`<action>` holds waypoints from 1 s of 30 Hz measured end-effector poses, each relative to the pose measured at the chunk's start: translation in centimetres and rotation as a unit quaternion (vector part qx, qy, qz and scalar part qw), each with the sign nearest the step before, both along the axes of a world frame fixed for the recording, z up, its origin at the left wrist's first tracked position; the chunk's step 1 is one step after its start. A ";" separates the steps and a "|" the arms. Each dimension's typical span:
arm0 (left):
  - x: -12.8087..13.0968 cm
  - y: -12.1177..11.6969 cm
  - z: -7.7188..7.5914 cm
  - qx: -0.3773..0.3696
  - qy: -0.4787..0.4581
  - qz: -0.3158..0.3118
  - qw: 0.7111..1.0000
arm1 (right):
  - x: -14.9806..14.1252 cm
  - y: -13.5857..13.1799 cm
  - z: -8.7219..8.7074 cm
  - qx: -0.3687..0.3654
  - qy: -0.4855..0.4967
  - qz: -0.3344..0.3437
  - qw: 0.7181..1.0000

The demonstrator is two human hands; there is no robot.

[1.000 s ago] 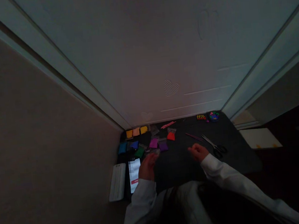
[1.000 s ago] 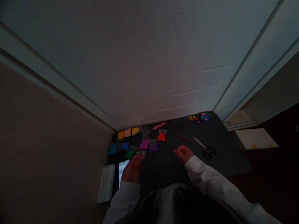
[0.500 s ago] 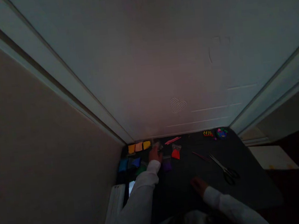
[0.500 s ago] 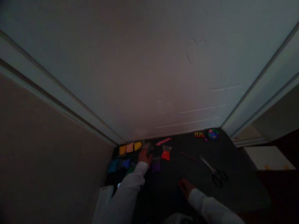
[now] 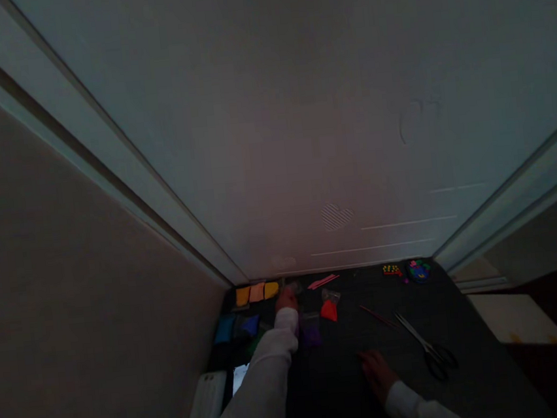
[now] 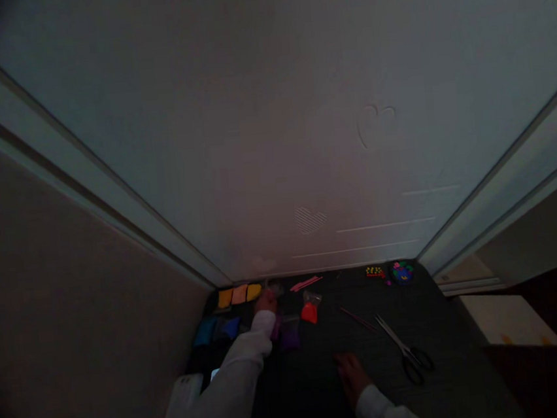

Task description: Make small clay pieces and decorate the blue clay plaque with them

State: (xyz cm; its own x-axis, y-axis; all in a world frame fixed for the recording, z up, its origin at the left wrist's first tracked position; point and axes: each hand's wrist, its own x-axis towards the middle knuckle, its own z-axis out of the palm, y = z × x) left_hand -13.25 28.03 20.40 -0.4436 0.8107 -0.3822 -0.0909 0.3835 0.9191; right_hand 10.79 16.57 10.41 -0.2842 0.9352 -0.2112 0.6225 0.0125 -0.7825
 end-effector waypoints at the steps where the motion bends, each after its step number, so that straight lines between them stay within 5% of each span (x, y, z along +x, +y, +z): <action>1: -0.1 0.0 0.0 -0.001 -0.032 0.016 0.999 | 0.0 0.0 0.1 0.002 0.003 -0.009 1.000; 6: 0.1 -2.5 1.0 0.010 -0.213 0.072 0.974 | 0.5 0.4 1.7 -0.003 0.018 -0.074 0.997; 13: 2.0 -9.7 6.6 0.064 -0.383 0.053 0.920 | 0.8 3.3 6.2 -0.017 0.083 -0.129 0.988; 19: 3.7 -11.9 10.0 0.091 -0.410 0.014 0.908 | -1.3 4.6 14.0 -0.026 0.207 -0.075 0.975; 21: 4.2 -12.3 10.4 0.092 -0.400 -0.006 0.912 | -1.9 4.1 17.0 -0.036 0.340 0.011 0.940; 23: 4.7 -12.6 10.5 0.084 -0.387 -0.021 0.918 | -2.2 3.5 18.9 -0.025 0.383 -0.011 0.923; 26: 5.1 -13.2 10.2 0.078 -0.362 -0.006 0.929 | -1.8 2.8 19.3 -0.039 0.345 -0.044 0.937; 30: 4.9 -14.0 9.0 0.093 -0.312 0.048 0.944 | -0.1 2.0 17.8 -0.059 0.320 -0.064 0.943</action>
State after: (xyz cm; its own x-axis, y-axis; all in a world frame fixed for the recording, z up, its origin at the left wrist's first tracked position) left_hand -8.39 14.05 29.38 -0.2543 0.8571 -0.4480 -0.6640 0.1820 0.7252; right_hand 10.72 18.61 28.25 -0.2749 0.9512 -0.1400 0.0117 -0.1422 -0.9898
